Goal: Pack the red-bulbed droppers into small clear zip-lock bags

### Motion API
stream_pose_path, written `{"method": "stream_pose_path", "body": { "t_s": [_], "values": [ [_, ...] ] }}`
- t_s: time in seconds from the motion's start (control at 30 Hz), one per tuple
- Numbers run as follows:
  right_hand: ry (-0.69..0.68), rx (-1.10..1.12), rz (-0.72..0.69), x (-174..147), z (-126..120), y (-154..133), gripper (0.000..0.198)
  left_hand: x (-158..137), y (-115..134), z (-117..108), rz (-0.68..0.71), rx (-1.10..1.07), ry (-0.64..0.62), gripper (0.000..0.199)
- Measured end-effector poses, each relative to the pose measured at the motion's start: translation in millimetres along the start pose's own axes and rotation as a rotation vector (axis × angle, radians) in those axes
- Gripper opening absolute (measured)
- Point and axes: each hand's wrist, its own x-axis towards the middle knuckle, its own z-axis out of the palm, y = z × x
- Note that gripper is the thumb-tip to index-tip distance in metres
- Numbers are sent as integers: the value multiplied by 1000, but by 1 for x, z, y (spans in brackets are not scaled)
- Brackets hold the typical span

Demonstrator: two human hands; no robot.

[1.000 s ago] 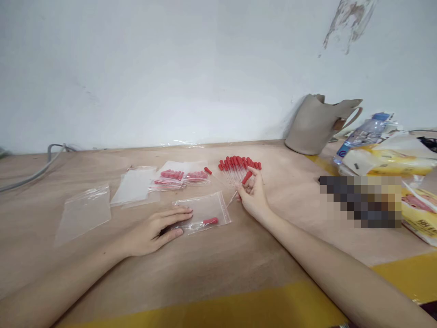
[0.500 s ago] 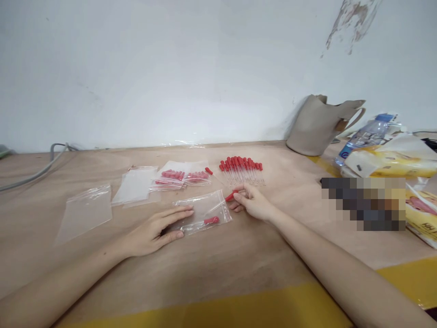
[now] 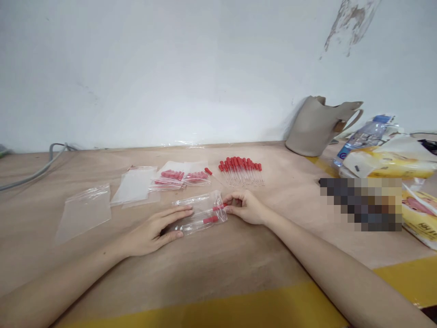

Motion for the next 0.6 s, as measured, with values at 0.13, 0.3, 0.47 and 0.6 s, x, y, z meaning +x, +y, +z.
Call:
{"method": "stream_pose_path", "body": {
  "t_s": [0.13, 0.3, 0.47, 0.6],
  "values": [
    [54, -77, -76, -1, -9, -3, 22, 1, 0, 0, 12, 4, 2, 45],
    [-57, 183, -48, -1, -3, -4, 27, 1, -1, 1, 18, 14, 14, 45],
    [-219, 421, -3, 2, 12, -5, 31, 1, -2, 1, 21, 6, 13, 46],
    [-162, 441, -42, 3, 14, -6, 29, 1, 0, 0, 24, -3, 19, 46]
  ]
}}
